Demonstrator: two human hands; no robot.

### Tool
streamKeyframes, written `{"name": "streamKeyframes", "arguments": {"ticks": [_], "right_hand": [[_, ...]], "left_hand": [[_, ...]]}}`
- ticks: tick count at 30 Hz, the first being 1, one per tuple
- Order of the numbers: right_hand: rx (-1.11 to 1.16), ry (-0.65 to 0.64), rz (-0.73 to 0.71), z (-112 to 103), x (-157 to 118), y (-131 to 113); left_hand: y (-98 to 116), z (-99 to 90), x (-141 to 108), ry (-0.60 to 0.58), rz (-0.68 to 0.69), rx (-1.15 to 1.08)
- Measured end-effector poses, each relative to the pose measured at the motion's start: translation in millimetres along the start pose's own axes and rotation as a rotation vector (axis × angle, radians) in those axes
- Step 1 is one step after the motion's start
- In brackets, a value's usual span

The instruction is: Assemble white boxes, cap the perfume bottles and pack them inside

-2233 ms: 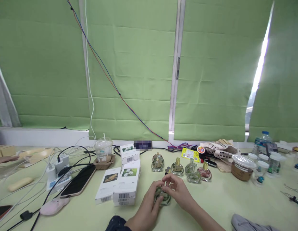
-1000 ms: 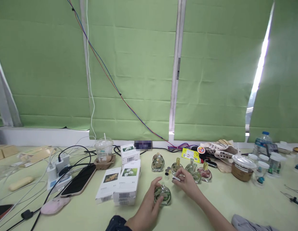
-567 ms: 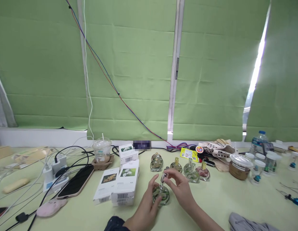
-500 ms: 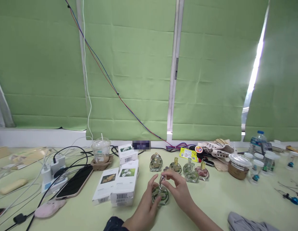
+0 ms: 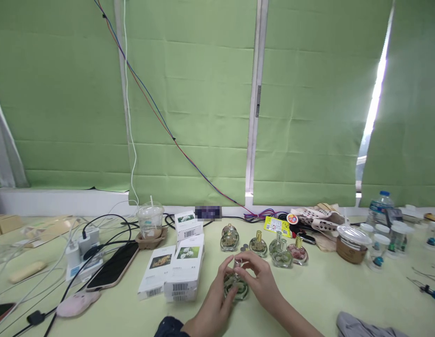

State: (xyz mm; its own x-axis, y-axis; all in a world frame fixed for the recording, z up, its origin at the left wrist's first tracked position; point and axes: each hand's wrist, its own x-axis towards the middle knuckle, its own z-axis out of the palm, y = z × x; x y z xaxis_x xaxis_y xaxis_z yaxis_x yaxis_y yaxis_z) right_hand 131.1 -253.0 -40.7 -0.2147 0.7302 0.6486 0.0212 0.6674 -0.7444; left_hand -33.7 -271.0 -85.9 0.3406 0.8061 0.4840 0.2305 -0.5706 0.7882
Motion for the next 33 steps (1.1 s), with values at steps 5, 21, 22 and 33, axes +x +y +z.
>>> {"name": "streamKeyframes", "arguments": {"ticks": [5, 21, 22, 33], "right_hand": [[-0.013, 0.006, 0.02, 0, 0, 1], [-0.105, -0.053, 0.11, 1, -4, 16], [-0.113, -0.059, 0.111, 1, -4, 17], [-0.086, -0.108, 0.156, -1, -5, 17]], "left_hand": [[-4, 0.2, 1, -0.001, -0.01, 0.008], [10, -3.0, 3, -0.011, 0.038, 0.023], [11, -3.1, 3, -0.013, 0.037, 0.026], [10, -3.6, 4, -0.017, 0.039, 0.028]]}}
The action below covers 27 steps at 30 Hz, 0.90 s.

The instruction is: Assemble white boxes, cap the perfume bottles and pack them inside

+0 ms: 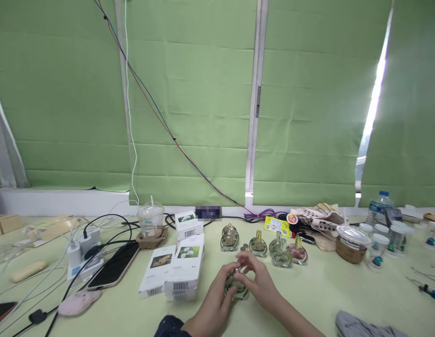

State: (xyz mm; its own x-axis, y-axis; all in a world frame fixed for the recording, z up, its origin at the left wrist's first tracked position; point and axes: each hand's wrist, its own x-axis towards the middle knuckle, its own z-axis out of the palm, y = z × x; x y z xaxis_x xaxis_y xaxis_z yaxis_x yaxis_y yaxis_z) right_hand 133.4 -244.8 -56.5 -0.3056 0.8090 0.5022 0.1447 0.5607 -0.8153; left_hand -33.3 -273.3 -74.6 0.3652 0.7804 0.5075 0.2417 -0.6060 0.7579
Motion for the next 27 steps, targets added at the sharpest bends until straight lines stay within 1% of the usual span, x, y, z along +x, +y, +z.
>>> {"name": "streamKeyframes", "arguments": {"ticks": [2, 5, 8, 12, 17, 22, 25, 27], "right_hand": [[0.039, -0.018, 0.02, -1, 0, 2], [0.04, -0.038, 0.058, -3, 0, 3], [-0.073, -0.105, 0.114, -5, -3, 2], [-0.208, -0.189, 0.178, -7, -6, -2], [-0.276, -0.168, 0.137, -14, -5, 0], [-0.327, -0.224, 0.136, -28, -3, -3], [-0.427, -0.261, 0.112, -39, -2, -10], [-0.538, -0.281, 0.105, -50, -1, -15]], "left_hand": [[-2, 0.6, -1, 0.003, -0.025, 0.0], [-7, 3.1, -4, -0.007, -0.117, -0.041], [-11, 6.0, -4, -0.024, -0.182, -0.073], [-13, 7.5, -3, -0.019, -0.194, -0.056], [-16, 7.3, -2, -0.021, -0.213, -0.013], [-16, 6.4, -3, -0.03, -0.245, 0.016], [-13, 5.7, -4, -0.035, -0.259, 0.024], [-12, 5.4, -4, -0.036, -0.265, 0.035]]}}
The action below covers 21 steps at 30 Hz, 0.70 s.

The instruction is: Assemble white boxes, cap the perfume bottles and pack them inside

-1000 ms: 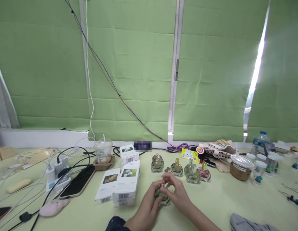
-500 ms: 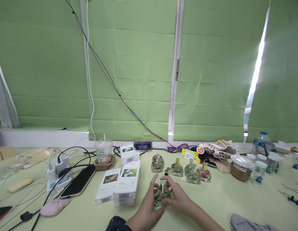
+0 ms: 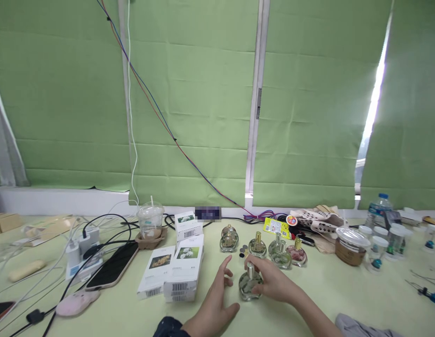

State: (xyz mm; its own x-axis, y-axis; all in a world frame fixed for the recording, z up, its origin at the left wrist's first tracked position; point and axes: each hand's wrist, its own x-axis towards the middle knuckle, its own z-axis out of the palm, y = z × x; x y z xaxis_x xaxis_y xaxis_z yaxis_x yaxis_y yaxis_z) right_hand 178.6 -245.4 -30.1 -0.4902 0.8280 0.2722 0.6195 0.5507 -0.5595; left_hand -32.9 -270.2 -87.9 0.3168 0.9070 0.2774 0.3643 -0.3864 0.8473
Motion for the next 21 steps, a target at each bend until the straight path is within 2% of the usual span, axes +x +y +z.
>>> {"name": "streamKeyframes", "arguments": {"ticks": [5, 8, 11, 16, 21], "right_hand": [[-0.183, -0.051, 0.149, -52, -13, 16], [-0.269, -0.059, 0.256, -88, -27, 40], [-0.355, 0.022, 0.402, -116, -42, 71], [-0.38, 0.079, 0.564, -131, -54, 119], [-0.439, 0.179, 0.525, -126, -48, 139]], "left_hand": [[-2, 0.1, 0, -0.001, -0.012, 0.027], [-3, 0.4, 0, 0.008, -0.014, 0.048], [-2, 0.4, 1, 0.016, -0.017, 0.052], [-2, 0.1, 1, 0.025, -0.017, 0.04], [-5, 0.6, 2, 0.02, -0.022, 0.051]]}}
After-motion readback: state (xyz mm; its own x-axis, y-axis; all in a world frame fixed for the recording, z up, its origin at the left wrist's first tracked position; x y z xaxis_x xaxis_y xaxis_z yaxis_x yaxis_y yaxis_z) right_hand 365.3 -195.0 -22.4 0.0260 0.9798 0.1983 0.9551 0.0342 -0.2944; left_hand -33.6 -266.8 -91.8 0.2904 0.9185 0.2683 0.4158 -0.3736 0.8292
